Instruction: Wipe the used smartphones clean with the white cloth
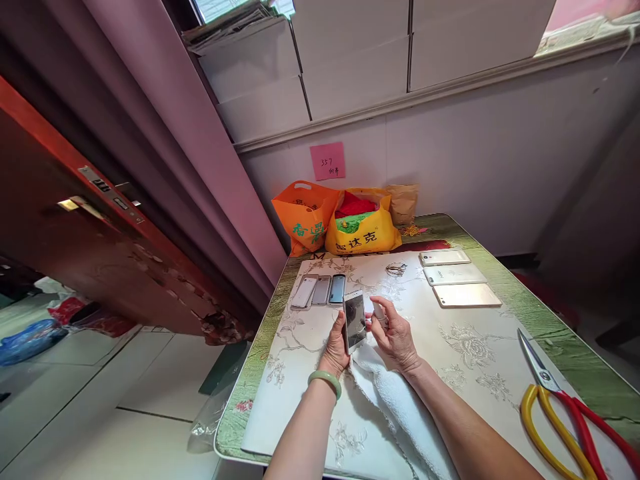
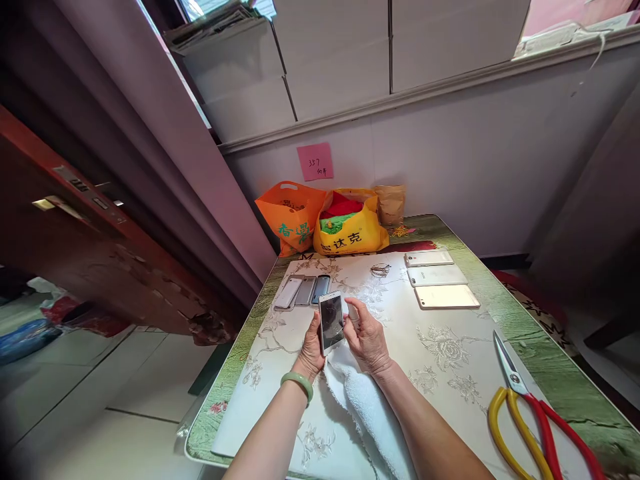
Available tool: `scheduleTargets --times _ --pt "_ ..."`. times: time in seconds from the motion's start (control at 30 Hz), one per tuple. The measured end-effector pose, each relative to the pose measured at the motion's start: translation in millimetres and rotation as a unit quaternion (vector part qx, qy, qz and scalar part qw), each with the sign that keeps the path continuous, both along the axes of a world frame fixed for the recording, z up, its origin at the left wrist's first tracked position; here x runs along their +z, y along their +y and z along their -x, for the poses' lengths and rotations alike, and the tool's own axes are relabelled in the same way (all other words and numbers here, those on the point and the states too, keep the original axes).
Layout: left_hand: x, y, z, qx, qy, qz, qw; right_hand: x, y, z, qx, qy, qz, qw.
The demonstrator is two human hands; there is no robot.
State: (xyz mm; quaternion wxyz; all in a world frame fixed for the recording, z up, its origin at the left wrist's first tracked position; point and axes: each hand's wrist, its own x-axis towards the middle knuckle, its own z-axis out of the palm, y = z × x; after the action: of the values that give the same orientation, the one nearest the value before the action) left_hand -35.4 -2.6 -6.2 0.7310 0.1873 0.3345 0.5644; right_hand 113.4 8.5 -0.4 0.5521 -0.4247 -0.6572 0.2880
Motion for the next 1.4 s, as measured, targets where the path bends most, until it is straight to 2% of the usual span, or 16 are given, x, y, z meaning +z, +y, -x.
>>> scheduleTargets --times 0.17,0.33,0.4,0.5,0.7,0.83,0.93,1.1,1.23,1.33,1.4 --pt "-2.1 0.1 1.0 -0.002 -0.006 0.010 1.000 1.7 -0.1 -0.1 0.018 0.014 0.014 1.000" --pt "0.0 -0.6 0.5 -0.008 -0.016 0.018 1.000 7.2 -3.1 -1.6 0.031 -0.016 0.024 0.999" --pt "3.3 0.2 0.0 0.011 -0.012 0.020 1.000 8.5 -0.5 -5.5 0.017 -0.015 0.022 0.999" --pt "8.9 2.2 0.6 0.055 -0.020 0.018 0.998 6.7 11.4 -16.5 -0.042 -0.010 0.014 0.999" --pt "11.8 3.6 5.7 0.122 -0.064 0.031 0.990 -11.2 44.0 -40.3 -0.126 -0.012 0.028 0.992" --pt "10.2 2.7 6.1 0.111 -0.062 0.041 0.991 -24.7 55.5 -50.9 -0.152 -0.057 0.010 0.987" --pt "9.7 2.3 5.6 0.106 -0.061 0.037 0.992 -35.7 58.7 -56.8 -0.169 -0.126 0.038 0.977" --pt "10.8 1.8 5.4 0.108 -0.058 0.037 0.992 -48.4 60.5 -59.8 -0.176 -0.148 0.070 0.971" --pt "13.0 0.6 5.1 0.107 -0.061 0.031 0.992 -38.6 56.7 -59.4 -0.195 -0.131 0.040 0.971" --pt "14.0 -0.1 5.0 0.108 -0.064 0.033 0.992 -15.5 42.7 -59.4 -0.258 -0.073 -0.027 0.963" --pt "14.1 0.0 4.8 0.111 -0.063 0.034 0.991 2.1 26.7 -56.5 -0.235 -0.038 -0.048 0.970"
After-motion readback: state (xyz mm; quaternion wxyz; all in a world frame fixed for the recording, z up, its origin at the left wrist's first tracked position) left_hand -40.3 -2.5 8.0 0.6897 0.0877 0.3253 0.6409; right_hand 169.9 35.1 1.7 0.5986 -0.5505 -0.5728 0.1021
